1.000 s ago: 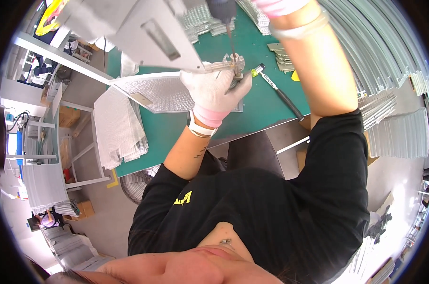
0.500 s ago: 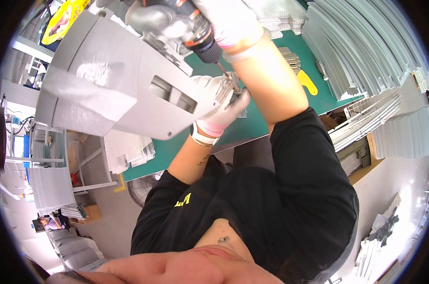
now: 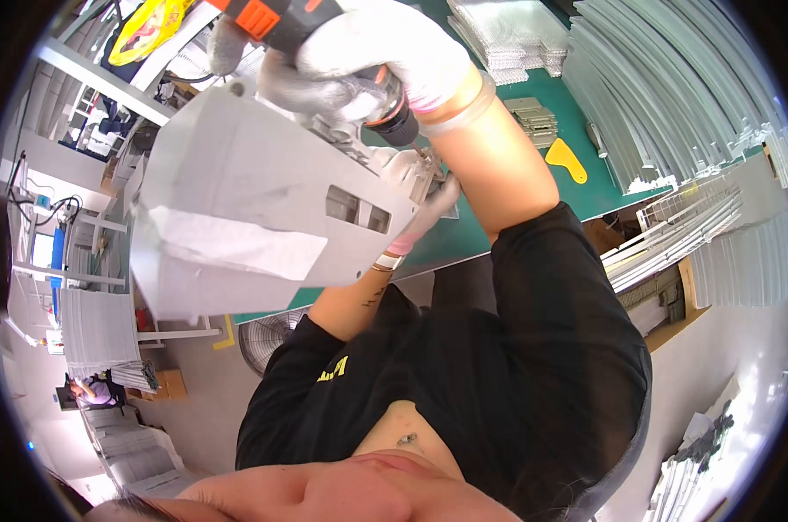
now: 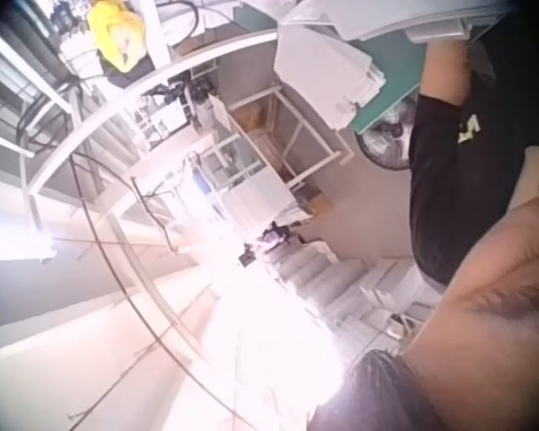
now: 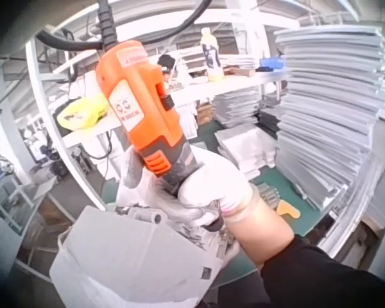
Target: The person is assembling metal mesh filters by inserting them into metal frames, attaching a metal tab, and securing components using a drill and hammer.
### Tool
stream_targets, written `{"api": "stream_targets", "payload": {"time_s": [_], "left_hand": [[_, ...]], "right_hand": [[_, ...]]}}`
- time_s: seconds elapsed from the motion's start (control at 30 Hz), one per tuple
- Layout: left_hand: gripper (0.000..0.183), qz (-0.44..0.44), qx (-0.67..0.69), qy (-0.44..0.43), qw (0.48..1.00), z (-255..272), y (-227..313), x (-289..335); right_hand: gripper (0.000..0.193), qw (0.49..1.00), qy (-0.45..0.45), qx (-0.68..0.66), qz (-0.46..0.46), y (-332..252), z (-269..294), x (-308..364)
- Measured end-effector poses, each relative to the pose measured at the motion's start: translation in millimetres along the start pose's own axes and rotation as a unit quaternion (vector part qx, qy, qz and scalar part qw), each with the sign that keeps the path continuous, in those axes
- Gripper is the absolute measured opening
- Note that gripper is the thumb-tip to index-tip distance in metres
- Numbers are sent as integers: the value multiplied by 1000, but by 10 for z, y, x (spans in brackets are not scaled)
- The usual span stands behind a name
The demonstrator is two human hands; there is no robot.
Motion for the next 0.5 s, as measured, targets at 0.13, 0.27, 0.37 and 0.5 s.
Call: {"api": "stream_targets", "payload": {"time_s": [0.13,0.27,0.37,0.5], "left_hand": [[17,-276,-11,304,912,-141,-176,186],[18,-268,-43,335,902,-120,-43,315],[20,-242,-49,221,943,-85,-154,742],[24,-288,-75,-37,954,-466,-592,1679]], "right_hand": [[57,998,11,43,-47,-45,-73,36],[25,952,241,140,125,-458,333,184],[11,925,234,226,195,-672,-9,-27],[11,926,234,264,133,-613,-287,-5]]}}
Point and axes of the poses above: each hand's wrist, its own x-axis away from the middle knuckle, its own z-axis out of the back of the hand, y = z × x, the point moved 5 cm from there along -x, towards the middle knuckle, and after that the axes turned 12 degrees about -y, right-handed, at the moved point
